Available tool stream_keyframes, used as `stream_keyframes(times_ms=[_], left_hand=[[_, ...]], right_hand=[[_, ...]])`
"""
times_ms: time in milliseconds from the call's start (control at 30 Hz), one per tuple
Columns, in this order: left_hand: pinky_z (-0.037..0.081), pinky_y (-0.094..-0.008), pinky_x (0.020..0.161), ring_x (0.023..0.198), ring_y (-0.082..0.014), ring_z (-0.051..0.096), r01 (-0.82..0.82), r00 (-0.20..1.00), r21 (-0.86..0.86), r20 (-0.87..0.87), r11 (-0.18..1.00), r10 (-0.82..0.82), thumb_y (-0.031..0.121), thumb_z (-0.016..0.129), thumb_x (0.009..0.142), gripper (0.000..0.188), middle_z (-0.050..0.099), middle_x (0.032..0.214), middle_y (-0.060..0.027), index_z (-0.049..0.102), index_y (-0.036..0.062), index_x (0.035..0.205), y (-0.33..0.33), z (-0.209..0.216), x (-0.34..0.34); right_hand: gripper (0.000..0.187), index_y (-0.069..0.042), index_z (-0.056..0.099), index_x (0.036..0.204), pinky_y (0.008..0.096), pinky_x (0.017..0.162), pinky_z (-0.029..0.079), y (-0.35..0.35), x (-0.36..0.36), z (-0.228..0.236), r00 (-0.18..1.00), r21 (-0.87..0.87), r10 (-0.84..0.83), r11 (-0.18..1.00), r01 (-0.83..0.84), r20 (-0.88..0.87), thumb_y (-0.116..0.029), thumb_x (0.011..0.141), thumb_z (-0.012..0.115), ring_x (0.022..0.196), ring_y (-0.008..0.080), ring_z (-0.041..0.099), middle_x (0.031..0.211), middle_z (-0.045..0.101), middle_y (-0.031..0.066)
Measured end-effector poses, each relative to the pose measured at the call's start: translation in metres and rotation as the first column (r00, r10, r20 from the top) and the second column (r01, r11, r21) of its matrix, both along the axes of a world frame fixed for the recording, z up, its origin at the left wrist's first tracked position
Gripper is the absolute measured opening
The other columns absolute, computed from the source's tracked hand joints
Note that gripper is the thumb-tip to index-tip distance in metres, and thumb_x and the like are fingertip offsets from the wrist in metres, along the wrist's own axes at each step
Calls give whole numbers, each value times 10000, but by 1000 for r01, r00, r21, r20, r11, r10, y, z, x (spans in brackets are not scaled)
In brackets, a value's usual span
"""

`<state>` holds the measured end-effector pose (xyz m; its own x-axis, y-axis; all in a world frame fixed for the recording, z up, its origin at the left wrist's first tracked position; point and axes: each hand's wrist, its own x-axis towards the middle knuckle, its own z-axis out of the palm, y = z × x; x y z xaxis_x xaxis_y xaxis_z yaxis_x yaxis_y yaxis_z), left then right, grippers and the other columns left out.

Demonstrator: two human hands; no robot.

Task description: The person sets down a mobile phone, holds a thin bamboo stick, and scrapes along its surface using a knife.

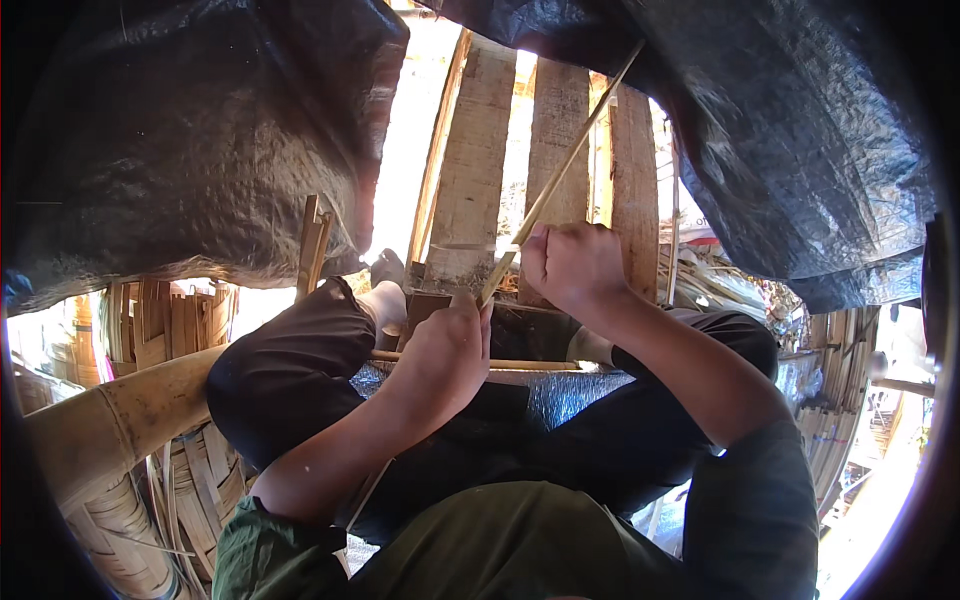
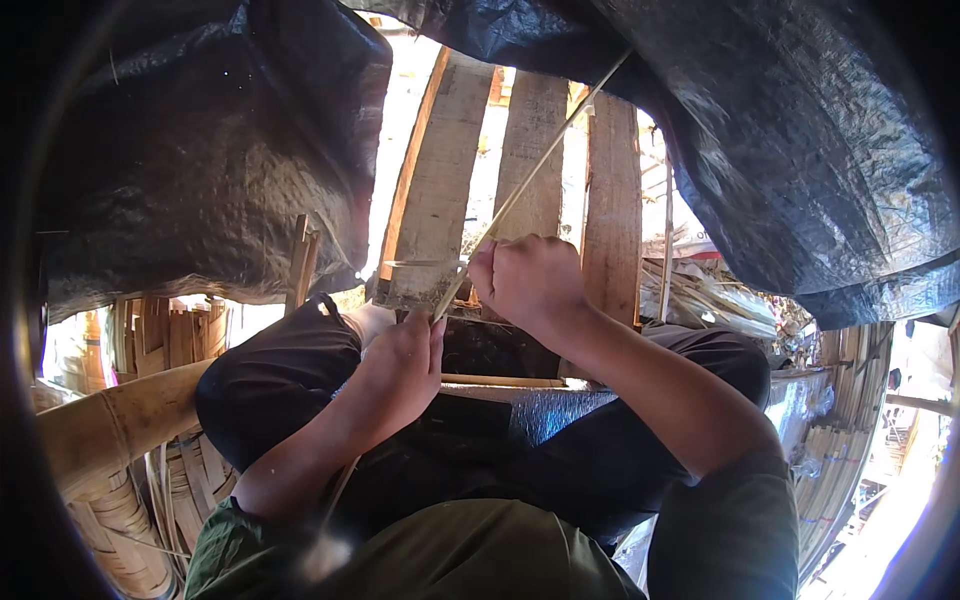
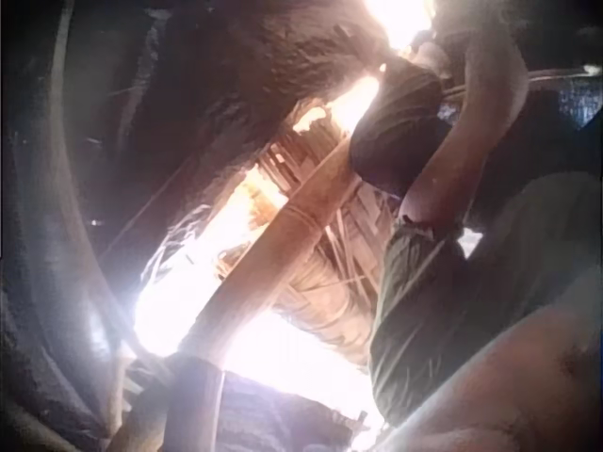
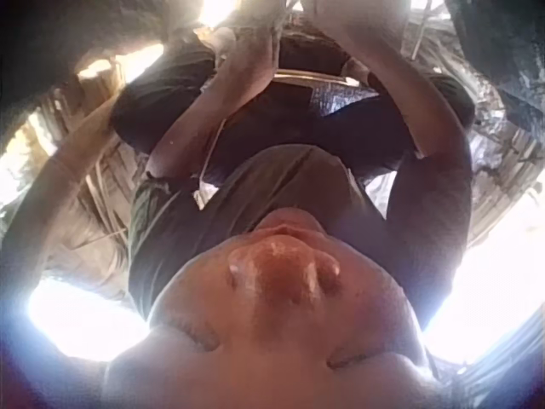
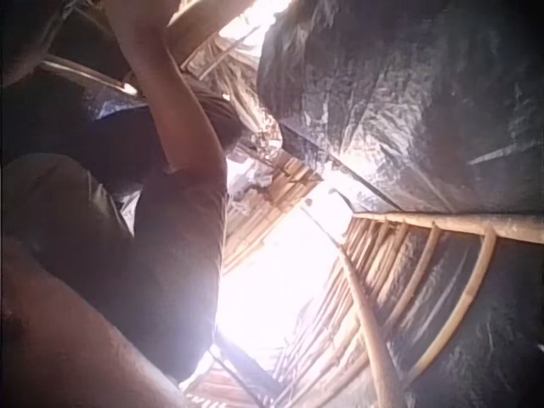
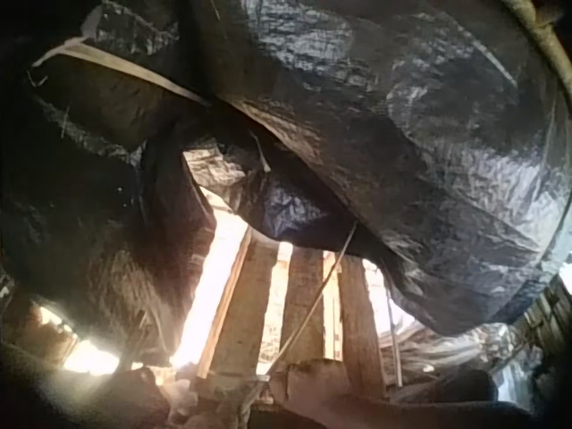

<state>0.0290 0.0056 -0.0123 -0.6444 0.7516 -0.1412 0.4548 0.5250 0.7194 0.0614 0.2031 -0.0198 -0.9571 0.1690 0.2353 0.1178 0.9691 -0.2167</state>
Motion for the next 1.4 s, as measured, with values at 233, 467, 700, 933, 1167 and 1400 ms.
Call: stream_keyframes(times_ms=[233,467,700,933,1167,1400], left_hand=[[520,-486,519,604,-422,642,42,997,-14,-64,999,-43,174,459,1009,267,603,620,-245,466,-47,859,-9,3,3],[447,-509,537,583,-428,584,-7,998,-75,54,997,11,119,524,972,189,548,612,-233,450,-23,871,-8,3,6],[450,-515,540,587,-436,588,2,1000,-59,9,998,-2,107,526,968,183,549,618,-239,441,-20,867,-11,4,9],[508,-436,482,566,-372,640,52,992,-58,-111,997,-58,167,473,1008,238,588,594,-208,465,-15,854,-4,9,1],[497,-454,483,562,-380,630,21,990,-24,-137,1000,-24,154,490,996,227,575,579,-205,465,-21,853,-12,9,-6],[479,-492,528,590,-421,611,20,998,-2,-65,1000,-20,124,498,982,199,573,613,-237,460,-34,867,-14,12,-1]], right_hand=[[370,-78,591,556,388,376,487,-2,3,6,995,11,98,995,-98,-11,-243,885,544,365,266,566,426,522,98],[449,-75,506,462,402,369,469,-10,14,8,998,11,62,998,-62,3,-185,898,495,336,296,536,412,502,139],[425,-56,537,480,418,394,490,-14,12,5,999,11,29,999,-30,41,-189,883,515,369,323,563,461,544,162],[406,-75,518,462,383,385,480,15,0,-6,988,-27,77,996,-81,-131,-179,854,541,333,281,532,404,501,115],[438,-85,502,437,374,369,474,-6,-11,7,988,-10,21,1000,-22,-154,-190,861,537,323,274,530,388,485,106],[431,-93,533,465,376,361,468,3,-5,-1,982,55,104,994,-96,-156,-220,877,529,308,227,524,363,463,65]])
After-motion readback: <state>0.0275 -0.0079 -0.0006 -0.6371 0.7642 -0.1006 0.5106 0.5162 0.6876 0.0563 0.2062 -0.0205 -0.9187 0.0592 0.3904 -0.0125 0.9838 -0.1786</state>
